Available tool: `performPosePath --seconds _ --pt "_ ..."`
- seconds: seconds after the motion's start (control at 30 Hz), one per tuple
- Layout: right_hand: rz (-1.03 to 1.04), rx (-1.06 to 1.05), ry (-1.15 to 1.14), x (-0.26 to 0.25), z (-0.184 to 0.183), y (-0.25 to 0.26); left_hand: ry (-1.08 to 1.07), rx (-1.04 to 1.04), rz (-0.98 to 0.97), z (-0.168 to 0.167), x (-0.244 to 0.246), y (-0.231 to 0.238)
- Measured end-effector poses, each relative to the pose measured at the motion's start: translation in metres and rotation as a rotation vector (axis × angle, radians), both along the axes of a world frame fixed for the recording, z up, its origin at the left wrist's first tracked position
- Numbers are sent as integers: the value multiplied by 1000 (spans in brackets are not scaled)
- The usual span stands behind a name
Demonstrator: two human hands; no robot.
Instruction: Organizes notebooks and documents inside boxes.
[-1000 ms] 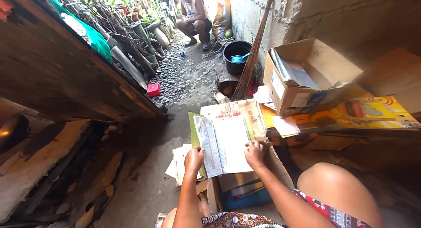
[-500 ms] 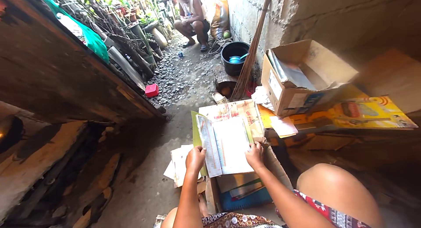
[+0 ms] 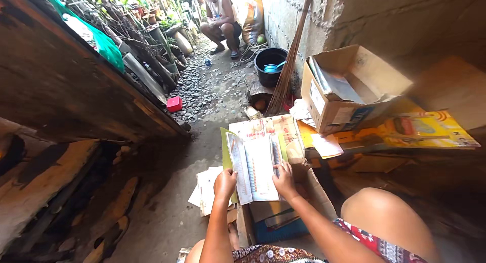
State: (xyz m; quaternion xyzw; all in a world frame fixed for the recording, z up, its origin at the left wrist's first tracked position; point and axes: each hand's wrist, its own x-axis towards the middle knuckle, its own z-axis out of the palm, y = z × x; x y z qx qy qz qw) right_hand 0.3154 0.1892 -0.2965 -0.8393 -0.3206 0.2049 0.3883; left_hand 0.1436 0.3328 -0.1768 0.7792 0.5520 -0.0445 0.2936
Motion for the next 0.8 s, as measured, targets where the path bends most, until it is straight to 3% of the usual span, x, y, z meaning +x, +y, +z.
performPosePath --seconds 0.27,0.6,0.8 --pt "153 -12 116 -16 6 2 -10 5 6 -2 -1 -2" --pt "234 57 103 -26 2 4 -6 7 3 -3 0 -1" --pt "101 179 188 -28 3 5 -18 -6 -19 -2 2 -3"
